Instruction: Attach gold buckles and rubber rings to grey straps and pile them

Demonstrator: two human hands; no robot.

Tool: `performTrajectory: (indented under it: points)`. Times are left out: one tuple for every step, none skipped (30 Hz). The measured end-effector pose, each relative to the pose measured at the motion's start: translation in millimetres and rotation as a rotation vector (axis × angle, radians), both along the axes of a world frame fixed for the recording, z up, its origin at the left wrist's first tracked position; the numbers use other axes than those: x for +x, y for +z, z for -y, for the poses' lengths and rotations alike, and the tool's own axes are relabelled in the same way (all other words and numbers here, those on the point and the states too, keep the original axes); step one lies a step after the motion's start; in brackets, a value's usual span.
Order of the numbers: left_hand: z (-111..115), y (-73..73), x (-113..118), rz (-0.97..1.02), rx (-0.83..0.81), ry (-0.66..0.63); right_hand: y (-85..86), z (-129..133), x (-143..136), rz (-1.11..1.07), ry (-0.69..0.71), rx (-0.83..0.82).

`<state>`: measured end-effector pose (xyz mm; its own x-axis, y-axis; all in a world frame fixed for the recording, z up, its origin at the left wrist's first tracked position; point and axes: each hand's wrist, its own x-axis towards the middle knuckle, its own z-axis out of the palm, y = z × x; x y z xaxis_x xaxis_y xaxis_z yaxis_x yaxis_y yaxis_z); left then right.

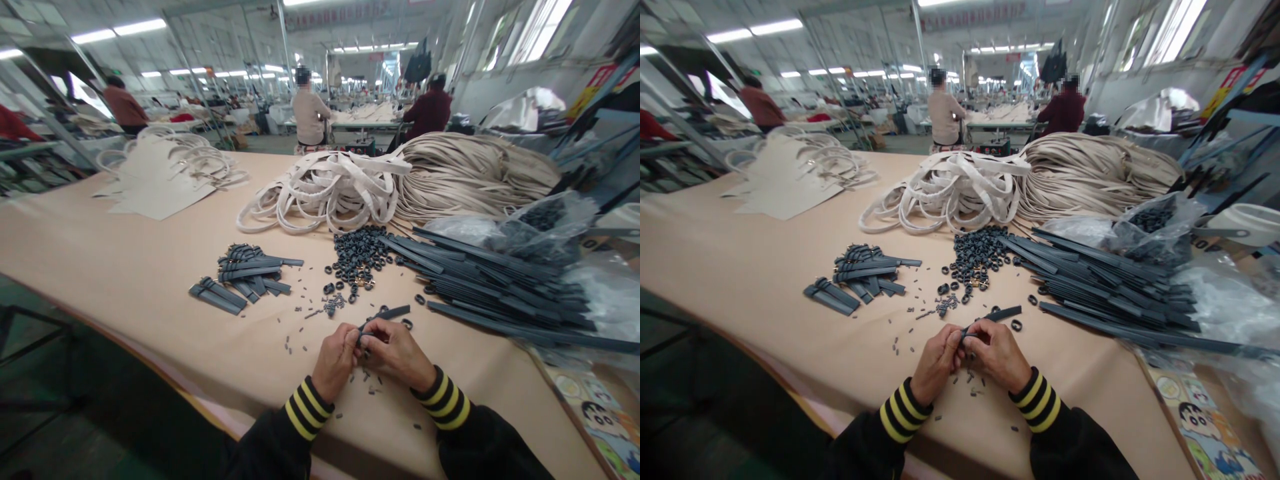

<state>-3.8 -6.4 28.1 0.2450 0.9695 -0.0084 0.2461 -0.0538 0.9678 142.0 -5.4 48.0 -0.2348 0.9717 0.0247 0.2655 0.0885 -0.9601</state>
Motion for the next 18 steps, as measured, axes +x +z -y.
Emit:
performTrajectory:
  points:
    - [0, 0.3, 0, 0.005, -0.01, -0.026, 0.0, 0, 0, 0.021, -0.002, 0.015]
    - [0, 0.8, -1, 0.015, -0.024, -0.055, 0.5, 0, 1, 0.043, 0.002, 0.03]
    - [0, 1.5, -1, 0.03, -0.04, -0.083, 1.6, 0, 2, 0.064, 0.015, 0.045]
    - [-1, 2.2, -2, 0.051, -0.058, -0.102, 3.2, -1, 4, 0.081, 0.041, 0.057]
    - [-1, 2.9, -2, 0.077, -0.074, -0.11, 5.5, -1, 6, 0.095, 0.079, 0.064]
    - [-2, 3.6, -3, 0.104, -0.086, -0.107, 8.2, -1, 9, 0.107, 0.106, 0.073]
    - [-2, 4.3, -3, 0.13, -0.097, -0.096, 11.3, -2, 12, 0.115, 0.102, 0.085]
    - [-3, 4.9, -3, 0.151, -0.108, -0.081, 14.5, -2, 16, 0.121, 0.062, 0.108]
    - [-3, 5.5, -4, 0.166, -0.122, -0.068, 17.5, -3, 20, 0.13, -0.012, 0.149]
    - [-3, 6.0, -4, 0.178, -0.141, -0.06, 20.0, -3, 25, 0.148, -0.1, 0.212]
    - [-3, 6.6, -4, 0.189, -0.164, -0.056, 21.8, -4, 29, 0.182, -0.176, 0.287]
    - [-3, 7.1, -4, 0.199, -0.19, -0.056, 22.9, -5, 34, 0.229, -0.219, 0.357]
    - [-3, 7.5, -4, 0.208, -0.212, -0.058, 23.4, -5, 38, 0.288, -0.214, 0.406]
    - [-3, 7.8, -4, 0.213, -0.228, -0.062, 23.4, -5, 42, 0.353, -0.166, 0.421]
    - [-3, 7.9, -4, 0.214, -0.238, -0.067, 23.1, -5, 44, 0.419, -0.088, 0.398]
    - [-3, 7.8, -4, 0.211, -0.242, -0.074, 23.0, -5, 46, 0.478, 0.005, 0.347]
    - [-3, 7.5, -4, 0.207, -0.241, -0.085, 23.2, -4, 47, 0.524, 0.096, 0.288]
    - [-3, 7.0, -4, 0.202, -0.237, -0.098, 23.8, -2, 47, 0.551, 0.177, 0.232]
